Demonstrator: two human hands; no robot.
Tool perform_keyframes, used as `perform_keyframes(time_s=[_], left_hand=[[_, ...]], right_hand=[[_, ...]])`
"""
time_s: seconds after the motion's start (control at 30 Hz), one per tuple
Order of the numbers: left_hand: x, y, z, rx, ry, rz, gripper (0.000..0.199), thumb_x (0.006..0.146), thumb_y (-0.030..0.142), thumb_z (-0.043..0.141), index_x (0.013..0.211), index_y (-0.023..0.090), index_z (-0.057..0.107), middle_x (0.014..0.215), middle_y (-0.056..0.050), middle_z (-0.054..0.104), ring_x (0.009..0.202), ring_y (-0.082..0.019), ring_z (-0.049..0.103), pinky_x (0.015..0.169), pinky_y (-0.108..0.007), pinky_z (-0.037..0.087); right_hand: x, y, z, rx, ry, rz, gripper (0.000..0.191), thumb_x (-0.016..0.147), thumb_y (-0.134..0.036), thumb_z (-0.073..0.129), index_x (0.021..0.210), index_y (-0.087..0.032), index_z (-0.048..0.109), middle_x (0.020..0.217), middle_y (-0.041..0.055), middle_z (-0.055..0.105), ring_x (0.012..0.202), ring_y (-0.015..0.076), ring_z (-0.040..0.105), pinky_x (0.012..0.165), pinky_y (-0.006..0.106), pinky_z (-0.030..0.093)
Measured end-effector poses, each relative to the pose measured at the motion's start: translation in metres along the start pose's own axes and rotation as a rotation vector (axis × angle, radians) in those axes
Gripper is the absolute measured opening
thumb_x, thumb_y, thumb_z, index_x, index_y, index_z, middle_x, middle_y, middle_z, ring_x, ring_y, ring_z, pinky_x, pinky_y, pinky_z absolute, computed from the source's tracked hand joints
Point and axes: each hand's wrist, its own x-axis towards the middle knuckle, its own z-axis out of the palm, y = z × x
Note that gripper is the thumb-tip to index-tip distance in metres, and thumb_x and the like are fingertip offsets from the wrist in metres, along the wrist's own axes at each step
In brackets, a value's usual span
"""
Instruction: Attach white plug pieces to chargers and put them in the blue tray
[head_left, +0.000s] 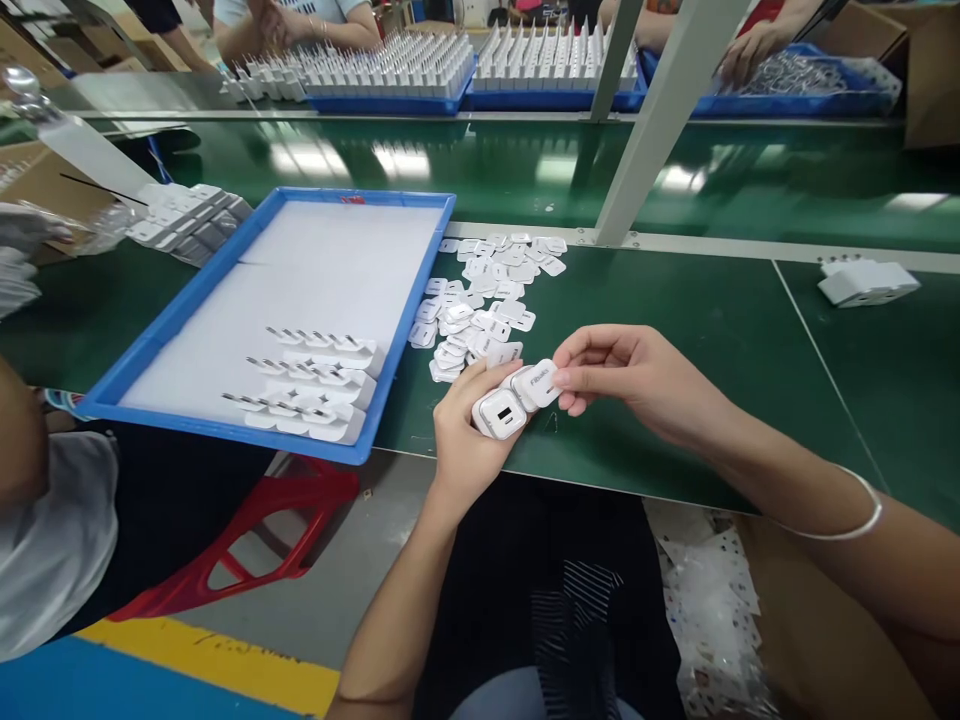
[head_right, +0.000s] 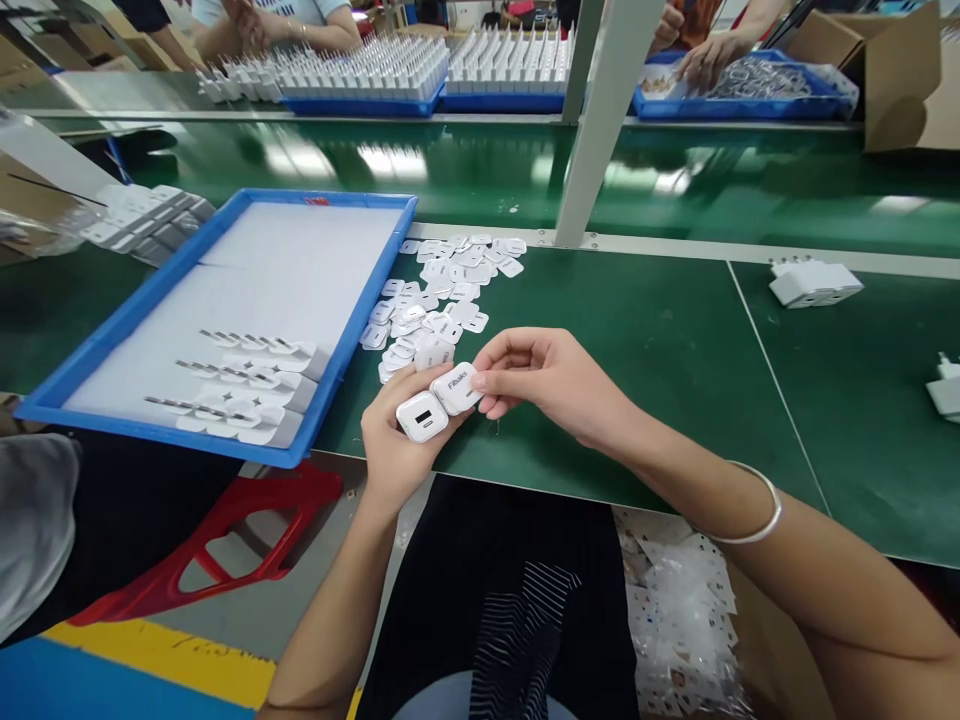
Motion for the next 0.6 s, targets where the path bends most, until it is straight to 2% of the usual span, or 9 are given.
perform_keyframes(time_s=[0.23, 0.43, 0.6], left_hand=[[-0.0011, 0.0011, 0.0010, 0.024, -0.018, 0.021, 0.038, 0.076, 0.015, 0.079, 0.112, 0.025, 0.073, 0.109, -0.005, 0.074, 0.097, -0.021, 0.069, 0.083, -0.033, 0.057], [-0.0012, 0.0000, 0.0002, 0.036, -0.025, 0.012, 0.035, 0.077, 0.022, 0.080, 0.112, 0.025, 0.073, 0.103, -0.005, 0.075, 0.096, -0.022, 0.068, 0.083, -0.034, 0.057], [-0.0016, -0.0003, 0.0000, 0.023, -0.019, 0.021, 0.037, 0.076, 0.021, 0.081, 0.112, 0.025, 0.073, 0.105, -0.005, 0.076, 0.099, -0.022, 0.068, 0.087, -0.035, 0.057]], right_hand=[[0.0004, 0.0087, 0.0057, 0.078, 0.000, 0.040, 0.025, 0.068, -0.028, 0.089, 0.073, -0.016, 0.068, 0.060, 0.0014, 0.068, 0.053, 0.0106, 0.062, 0.054, 0.022, 0.053], [0.0002, 0.0069, 0.0070, 0.075, 0.030, 0.060, 0.026, 0.066, -0.027, 0.089, 0.069, -0.017, 0.066, 0.058, 0.0007, 0.067, 0.051, 0.0109, 0.060, 0.052, 0.023, 0.052], [-0.0003, 0.0081, 0.0075, 0.070, 0.019, 0.050, 0.026, 0.067, -0.027, 0.089, 0.070, -0.016, 0.065, 0.057, 0.0012, 0.067, 0.051, 0.0106, 0.060, 0.051, 0.022, 0.051]])
